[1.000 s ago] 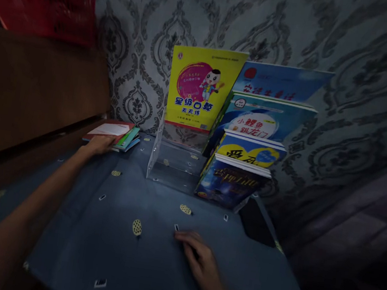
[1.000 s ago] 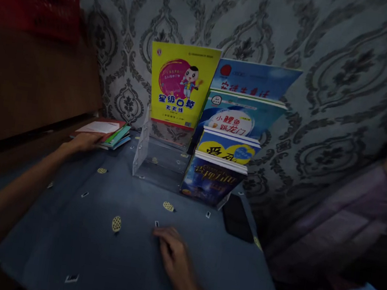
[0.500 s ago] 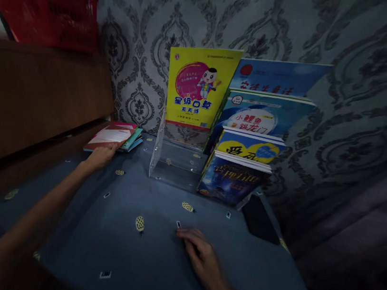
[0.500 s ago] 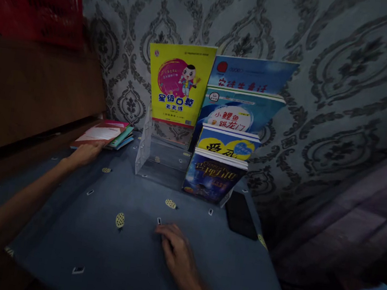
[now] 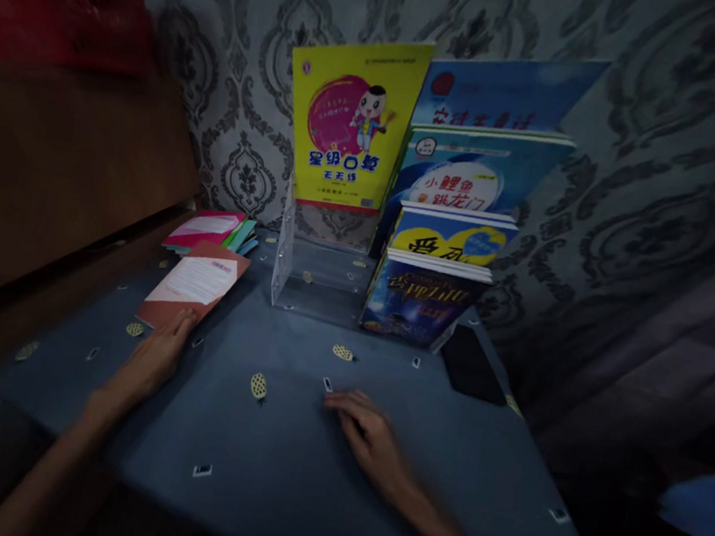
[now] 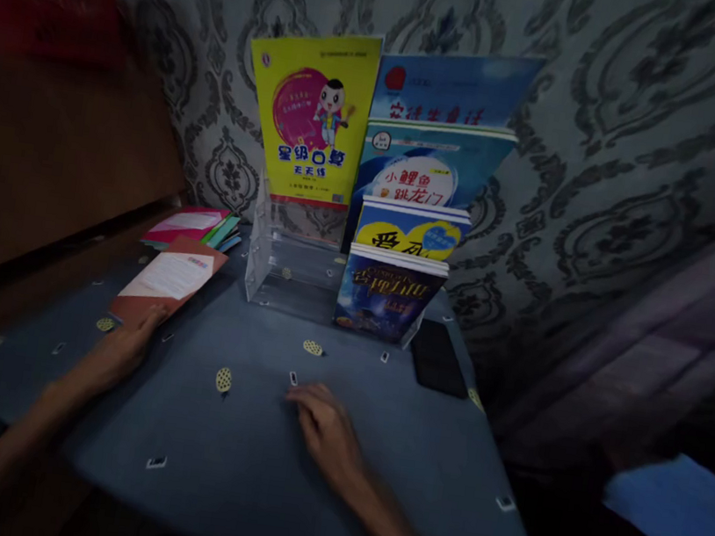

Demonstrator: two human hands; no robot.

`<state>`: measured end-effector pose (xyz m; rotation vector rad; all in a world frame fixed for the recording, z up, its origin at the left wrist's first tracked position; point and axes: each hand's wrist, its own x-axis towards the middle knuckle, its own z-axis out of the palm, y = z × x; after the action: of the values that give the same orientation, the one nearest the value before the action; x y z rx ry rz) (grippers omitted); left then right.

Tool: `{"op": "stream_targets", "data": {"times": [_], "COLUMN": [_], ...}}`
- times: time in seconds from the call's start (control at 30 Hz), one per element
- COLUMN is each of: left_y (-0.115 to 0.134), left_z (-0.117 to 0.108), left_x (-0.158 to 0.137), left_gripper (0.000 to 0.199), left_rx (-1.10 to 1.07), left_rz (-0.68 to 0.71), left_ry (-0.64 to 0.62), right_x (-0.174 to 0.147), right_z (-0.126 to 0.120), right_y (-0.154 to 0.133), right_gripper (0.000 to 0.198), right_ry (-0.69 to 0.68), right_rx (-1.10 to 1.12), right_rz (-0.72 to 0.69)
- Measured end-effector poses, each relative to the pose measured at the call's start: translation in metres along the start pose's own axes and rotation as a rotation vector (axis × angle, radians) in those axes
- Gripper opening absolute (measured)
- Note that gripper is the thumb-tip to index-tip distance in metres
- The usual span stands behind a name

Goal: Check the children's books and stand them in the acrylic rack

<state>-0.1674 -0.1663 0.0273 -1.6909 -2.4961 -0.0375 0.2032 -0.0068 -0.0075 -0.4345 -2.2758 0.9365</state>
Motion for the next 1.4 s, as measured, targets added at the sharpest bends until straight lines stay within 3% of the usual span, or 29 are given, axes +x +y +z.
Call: {"op": "stream_targets", "data": {"times": [0.13,0.27,0.53,0.7,0.93,1.13,1.27,1.4], "left_y": [-0.015,-0.010,0.031,0.048,0.040,0.044,0.078,0.135], "left_z": [-0.003,-0.019,-0.035,-0.044,-0.042,-0.027,-0.020,-0.017], "left_x": [-0.049,-0.067,-0.034,-0.018,-0.050,-0.075,-0.062,-0.055], "left_gripper": [0.070,0.069,0.059,0.056,0.070,0.072,0.069,0.064], "left_rx": [-0.085,-0.027,0.256,0.303,0.188,-0.048,-0.145,-0.257], "left_rz": [0.056,0.009,-0.100,-0.077,0.081,0.314,0.462,0.697], "left_ry": [-0.070,-0.144,-0.172,-0.228,-0.362,-0.259,-0.202,-0.147], "right_x": [0.000,0.001,0.002,0.001,0.000,0.000,0.004,0.011], "right_z": [0.001,0.003,0.002,0.001,0.000,-0.005,0.000,0.014], "right_y": [0.000,0.003,0.000,-0.003,-0.009,-0.017,-0.038,-0.053], "right_gripper": [0.032,0.031,0.034,0.034,0.034,0.035,0.034,0.041], "right_ry": [0.004,0.005,-0.005,-0.012,0.045,0.173,0.039,-0.147], "right_rx": [0.003,-0.011,-0.022,-0.052,-0.058,-0.092,-0.127,-0.148], "right_rz": [-0.016,-0.026,-0.045,-0.035,-0.035,-0.130,-0.163,-0.059]}}
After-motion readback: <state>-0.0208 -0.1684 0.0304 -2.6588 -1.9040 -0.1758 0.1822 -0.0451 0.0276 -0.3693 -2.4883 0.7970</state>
